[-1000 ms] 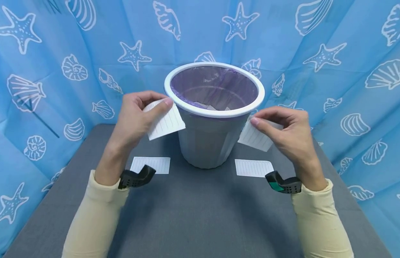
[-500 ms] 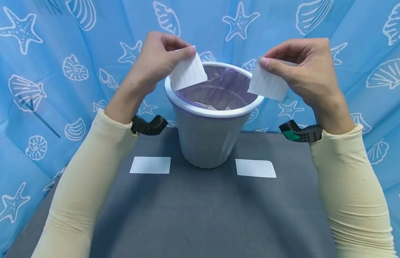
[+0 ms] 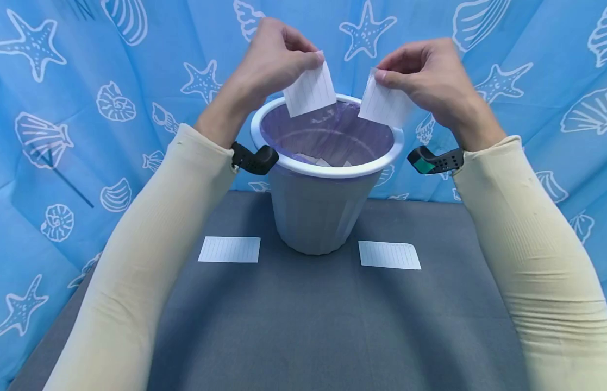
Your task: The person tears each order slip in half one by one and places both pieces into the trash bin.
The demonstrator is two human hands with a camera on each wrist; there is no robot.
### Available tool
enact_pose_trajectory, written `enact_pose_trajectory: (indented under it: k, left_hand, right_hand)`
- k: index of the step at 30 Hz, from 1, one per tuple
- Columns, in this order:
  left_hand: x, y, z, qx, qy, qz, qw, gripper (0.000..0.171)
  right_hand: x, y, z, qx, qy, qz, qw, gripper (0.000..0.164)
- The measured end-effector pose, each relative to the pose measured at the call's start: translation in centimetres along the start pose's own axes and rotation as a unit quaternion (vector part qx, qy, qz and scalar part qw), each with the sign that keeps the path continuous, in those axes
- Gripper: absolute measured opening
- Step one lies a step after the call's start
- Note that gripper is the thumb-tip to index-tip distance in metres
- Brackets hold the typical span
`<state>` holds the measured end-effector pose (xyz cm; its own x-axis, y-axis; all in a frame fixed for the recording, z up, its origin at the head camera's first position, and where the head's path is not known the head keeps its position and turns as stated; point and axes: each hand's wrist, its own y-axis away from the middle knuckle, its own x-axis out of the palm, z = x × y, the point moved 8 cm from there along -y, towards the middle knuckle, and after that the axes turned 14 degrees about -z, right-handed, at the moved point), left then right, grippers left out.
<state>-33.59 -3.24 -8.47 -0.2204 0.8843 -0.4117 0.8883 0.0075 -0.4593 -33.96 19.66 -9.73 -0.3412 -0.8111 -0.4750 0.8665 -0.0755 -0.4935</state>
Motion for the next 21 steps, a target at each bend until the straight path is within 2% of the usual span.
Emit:
enact_pose_trajectory:
  k: [9, 15, 21]
  left_hand:
    - [1.0, -0.9, 0.3, -0.022, -0.004, 0.019, 0.9996, 0.028]
    - [1.4, -1.0, 0.6, -0.026, -0.004, 0.031, 0.9992, 0.025]
    - [1.5, -0.5, 1.0, -0.023, 0.015, 0.045, 0.9986, 0.022]
  right_hand:
    - [1.2, -1.0, 0.4, 0.028, -0.062, 0.016, 0.998, 0.024]
    - [1.9, -0.8, 0.7, 0.017, -0.087, 0.027, 0.996, 0.020]
    - [2.2, -0.2, 0.7, 0.008, -0.121, 0.046, 0.992, 0.022]
